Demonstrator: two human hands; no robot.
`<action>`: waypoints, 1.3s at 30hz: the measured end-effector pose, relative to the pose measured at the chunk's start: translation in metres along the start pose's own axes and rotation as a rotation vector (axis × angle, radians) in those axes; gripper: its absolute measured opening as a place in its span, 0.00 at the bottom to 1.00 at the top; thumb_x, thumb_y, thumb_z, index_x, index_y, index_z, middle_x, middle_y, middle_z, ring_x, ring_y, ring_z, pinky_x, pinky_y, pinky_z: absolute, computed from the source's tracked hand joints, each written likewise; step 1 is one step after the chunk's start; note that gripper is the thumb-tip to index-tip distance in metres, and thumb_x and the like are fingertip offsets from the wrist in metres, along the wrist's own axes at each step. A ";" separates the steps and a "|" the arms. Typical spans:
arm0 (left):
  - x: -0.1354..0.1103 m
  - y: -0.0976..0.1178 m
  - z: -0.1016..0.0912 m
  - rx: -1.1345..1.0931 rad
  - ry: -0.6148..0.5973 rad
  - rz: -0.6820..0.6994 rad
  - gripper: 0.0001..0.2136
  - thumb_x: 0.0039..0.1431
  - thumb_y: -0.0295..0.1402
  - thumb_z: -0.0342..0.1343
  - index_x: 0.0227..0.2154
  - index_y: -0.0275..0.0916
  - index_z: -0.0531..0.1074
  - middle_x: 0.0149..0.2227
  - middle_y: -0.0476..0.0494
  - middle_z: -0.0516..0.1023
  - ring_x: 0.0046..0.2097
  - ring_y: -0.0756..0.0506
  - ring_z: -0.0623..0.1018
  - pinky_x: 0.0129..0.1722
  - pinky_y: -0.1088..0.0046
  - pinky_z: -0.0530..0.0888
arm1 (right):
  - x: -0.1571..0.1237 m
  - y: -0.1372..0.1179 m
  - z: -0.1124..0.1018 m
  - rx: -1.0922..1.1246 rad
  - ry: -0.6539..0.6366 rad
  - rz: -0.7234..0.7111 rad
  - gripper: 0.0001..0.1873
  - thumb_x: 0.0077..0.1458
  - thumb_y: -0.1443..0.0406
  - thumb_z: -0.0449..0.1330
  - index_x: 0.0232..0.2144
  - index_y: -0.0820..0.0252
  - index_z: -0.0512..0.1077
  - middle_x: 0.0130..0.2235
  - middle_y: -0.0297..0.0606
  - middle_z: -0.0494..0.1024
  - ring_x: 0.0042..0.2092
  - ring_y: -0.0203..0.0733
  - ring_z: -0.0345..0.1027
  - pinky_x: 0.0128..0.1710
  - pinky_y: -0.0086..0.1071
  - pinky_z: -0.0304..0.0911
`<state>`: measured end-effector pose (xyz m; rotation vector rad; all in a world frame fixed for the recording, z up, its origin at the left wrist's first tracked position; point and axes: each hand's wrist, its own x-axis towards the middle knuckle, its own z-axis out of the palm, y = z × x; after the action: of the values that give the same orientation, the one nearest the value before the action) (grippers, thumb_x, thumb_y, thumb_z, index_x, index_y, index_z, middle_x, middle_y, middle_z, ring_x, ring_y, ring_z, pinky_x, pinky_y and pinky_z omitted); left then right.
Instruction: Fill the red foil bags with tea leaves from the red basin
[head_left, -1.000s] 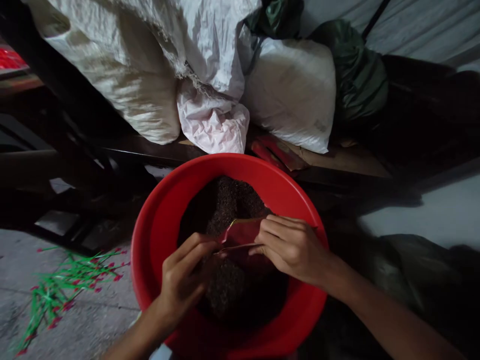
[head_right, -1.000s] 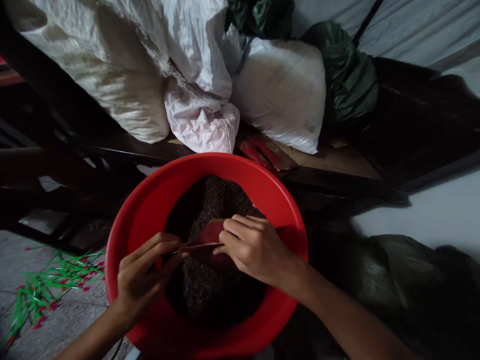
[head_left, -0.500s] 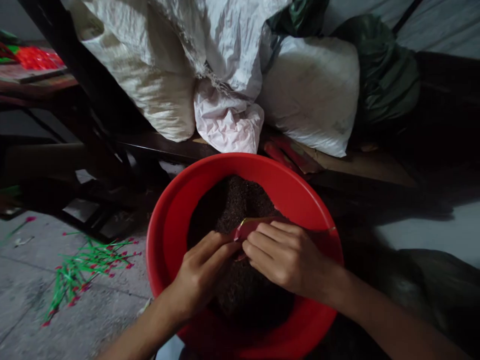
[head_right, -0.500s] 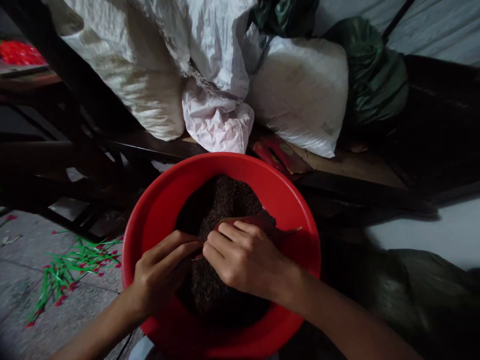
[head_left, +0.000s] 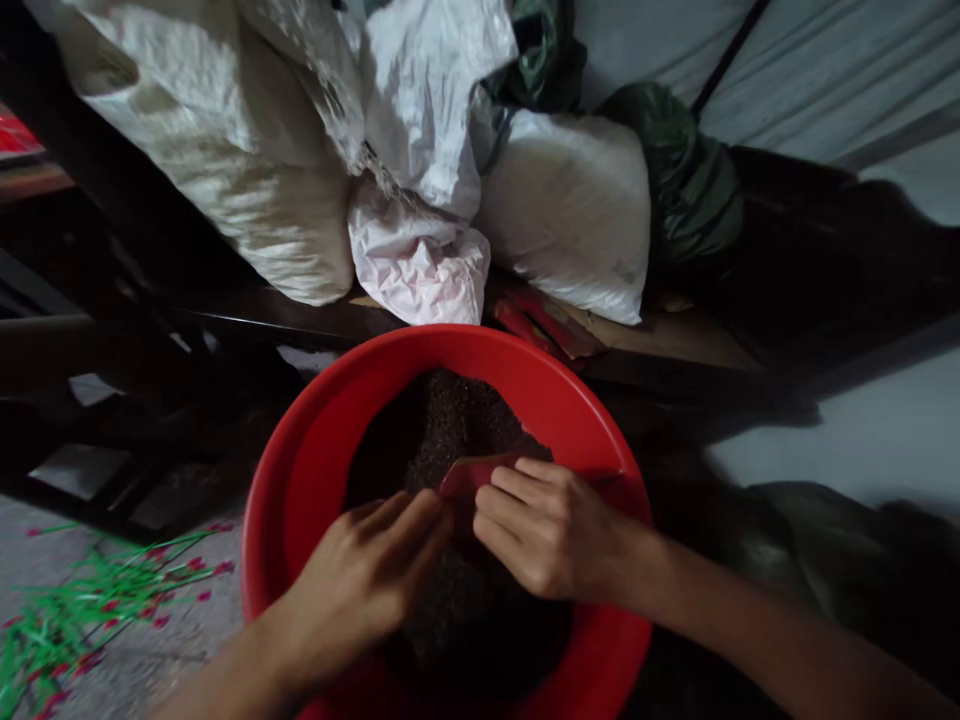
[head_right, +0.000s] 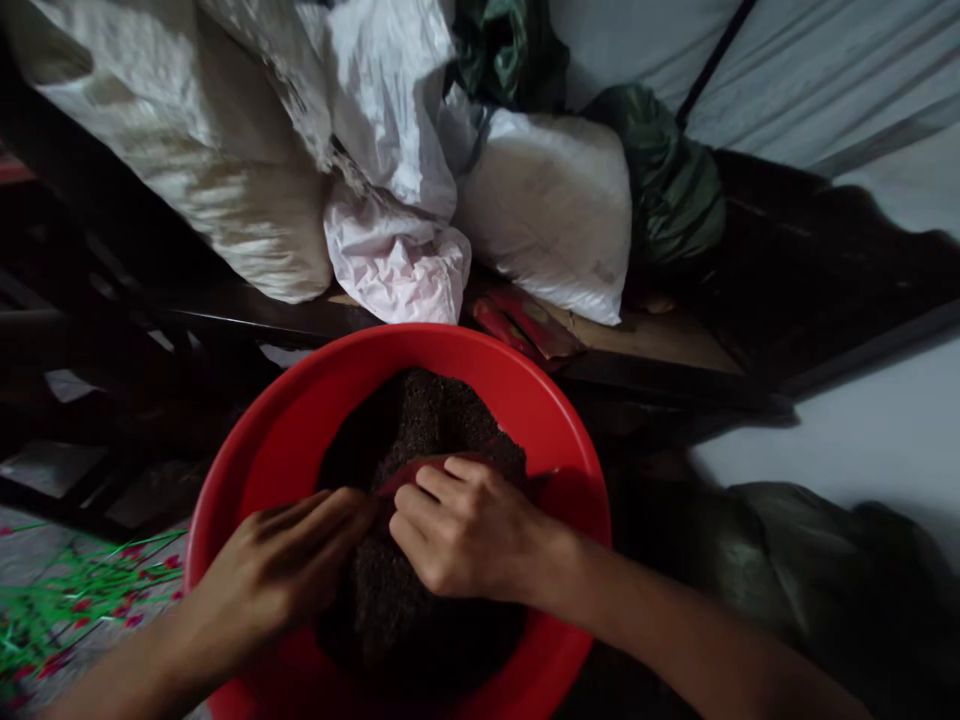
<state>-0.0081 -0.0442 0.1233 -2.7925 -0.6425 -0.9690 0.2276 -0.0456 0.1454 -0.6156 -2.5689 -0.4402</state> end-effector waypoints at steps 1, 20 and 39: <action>0.004 0.002 0.000 -0.006 0.020 0.012 0.13 0.70 0.19 0.44 0.34 0.35 0.71 0.32 0.43 0.77 0.28 0.47 0.74 0.24 0.70 0.71 | 0.003 -0.003 0.003 0.008 0.014 0.003 0.18 0.67 0.74 0.51 0.25 0.58 0.67 0.26 0.35 0.66 0.31 0.41 0.59 0.32 0.38 0.50; -0.036 0.011 -0.019 0.020 -0.036 -0.004 0.09 0.67 0.18 0.47 0.41 0.32 0.72 0.35 0.38 0.78 0.34 0.43 0.74 0.31 0.65 0.74 | -0.089 0.003 -0.061 -0.102 -0.282 0.048 0.15 0.69 0.75 0.52 0.38 0.62 0.77 0.35 0.39 0.80 0.38 0.40 0.73 0.43 0.36 0.69; 0.004 0.008 0.009 0.016 0.055 0.022 0.10 0.64 0.16 0.50 0.39 0.32 0.74 0.36 0.39 0.80 0.35 0.42 0.74 0.37 0.63 0.72 | -0.045 0.009 -0.035 -0.031 -0.224 0.163 0.11 0.68 0.71 0.57 0.32 0.60 0.73 0.32 0.36 0.75 0.36 0.41 0.66 0.35 0.37 0.62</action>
<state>0.0036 -0.0472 0.1188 -2.7431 -0.6082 -1.0278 0.2804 -0.0674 0.1540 -0.9246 -2.6971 -0.3750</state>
